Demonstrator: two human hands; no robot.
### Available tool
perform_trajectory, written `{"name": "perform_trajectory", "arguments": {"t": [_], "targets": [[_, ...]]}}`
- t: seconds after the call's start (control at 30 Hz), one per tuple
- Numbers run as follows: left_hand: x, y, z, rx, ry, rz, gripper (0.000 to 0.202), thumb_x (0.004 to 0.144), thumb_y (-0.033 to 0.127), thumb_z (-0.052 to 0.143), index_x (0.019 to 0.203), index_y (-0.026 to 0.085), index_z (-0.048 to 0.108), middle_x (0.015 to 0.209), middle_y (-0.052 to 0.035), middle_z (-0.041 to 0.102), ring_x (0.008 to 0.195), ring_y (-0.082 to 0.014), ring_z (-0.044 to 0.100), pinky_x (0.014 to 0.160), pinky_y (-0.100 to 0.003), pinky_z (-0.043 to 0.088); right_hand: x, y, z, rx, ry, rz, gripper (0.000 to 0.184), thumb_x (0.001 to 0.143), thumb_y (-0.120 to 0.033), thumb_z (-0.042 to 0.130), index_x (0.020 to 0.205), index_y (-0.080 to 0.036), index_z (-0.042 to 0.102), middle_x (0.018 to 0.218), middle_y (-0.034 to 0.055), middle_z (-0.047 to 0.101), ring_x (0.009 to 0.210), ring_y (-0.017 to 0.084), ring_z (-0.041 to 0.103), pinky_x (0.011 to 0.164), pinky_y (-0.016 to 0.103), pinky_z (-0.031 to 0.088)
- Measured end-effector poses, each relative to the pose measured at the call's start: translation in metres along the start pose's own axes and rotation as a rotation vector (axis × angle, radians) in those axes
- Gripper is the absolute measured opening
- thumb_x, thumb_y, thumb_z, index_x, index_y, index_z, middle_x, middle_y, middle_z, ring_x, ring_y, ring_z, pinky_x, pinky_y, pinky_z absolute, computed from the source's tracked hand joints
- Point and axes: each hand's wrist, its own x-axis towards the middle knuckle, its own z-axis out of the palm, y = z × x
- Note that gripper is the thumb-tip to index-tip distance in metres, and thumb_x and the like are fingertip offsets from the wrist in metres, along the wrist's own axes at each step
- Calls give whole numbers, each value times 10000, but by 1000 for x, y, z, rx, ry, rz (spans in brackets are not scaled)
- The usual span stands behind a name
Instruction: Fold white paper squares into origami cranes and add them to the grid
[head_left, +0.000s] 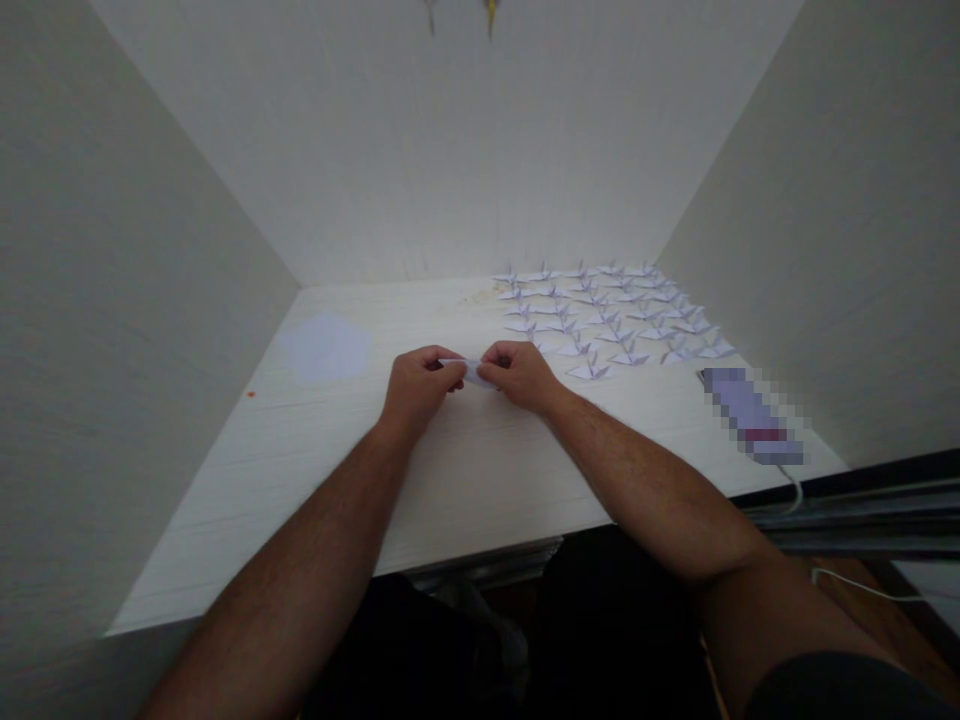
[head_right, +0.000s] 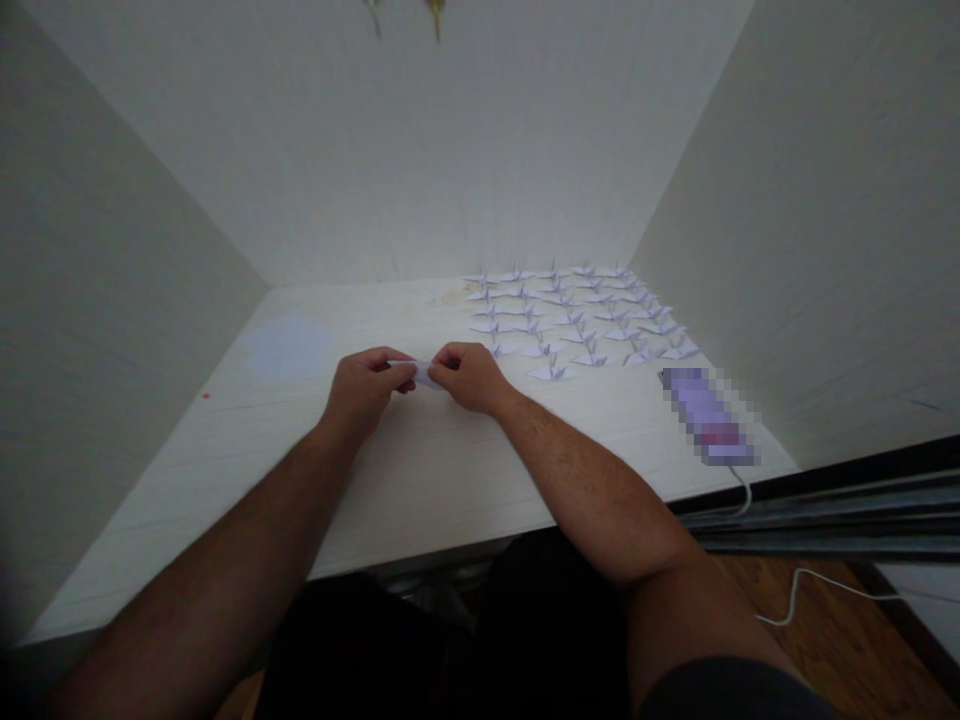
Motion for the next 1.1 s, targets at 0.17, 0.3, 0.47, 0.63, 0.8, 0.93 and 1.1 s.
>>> {"name": "perform_trajectory", "arguments": {"t": [0.17,0.3,0.47,0.63,0.8,0.93,1.1], "targets": [[0,3,-3,18,-25,-24,112,650,266,708,672,156,713,515,-21,632,475,-120,528,490,-235,380,0,1,0,-10,0,-20,127,716,-279,627,675,-159,628,575,-34,552,544,90,460,532,227,355],[0,3,-3,22,-32,-6,104,659,258,710,684,158,725,522,-20,636,476,-119,527,490,-232,368,-1,1,0,31,-12,-5,127,709,-284,626,689,-159,636,578,-32,561,547,91,468,530,224,358],[-1,4,-3,31,-29,5,118,668,270,721,690,155,732,522,-23,635,476,-115,521,490,-232,359,-2,-1,0,105,-33,18,138,700,-292,627,707,-155,644,570,-31,565,536,91,471,521,222,361],[-1,3,-3,29,-33,2,125,667,280,719,679,156,728,513,-19,630,473,-117,519,492,-236,362,-2,1,0,102,-36,-3,181,700,-327,641,697,-146,648,582,-20,576,540,91,470,515,223,351],[2,-5,1,-120,-44,-54,128,631,276,722,643,151,700,489,-12,593,462,-114,499,482,-238,353,-1,2,-1,56,-48,-31,194,711,-336,646,717,-143,666,601,-17,586,559,92,471,525,223,349],[3,-7,5,-254,-37,-119,124,598,256,728,595,151,663,467,-3,557,440,-103,479,460,-232,337,-1,1,-2,56,-55,-33,190,712,-336,655,713,-146,662,605,-18,584,561,88,463,524,219,348],[3,-5,3,-339,-120,-174,143,607,258,734,588,148,646,507,-8,577,454,-108,518,467,-235,373,-2,-1,-2,34,-36,-24,177,717,-318,653,704,-143,664,597,-18,583,554,85,460,525,219,348]]}}
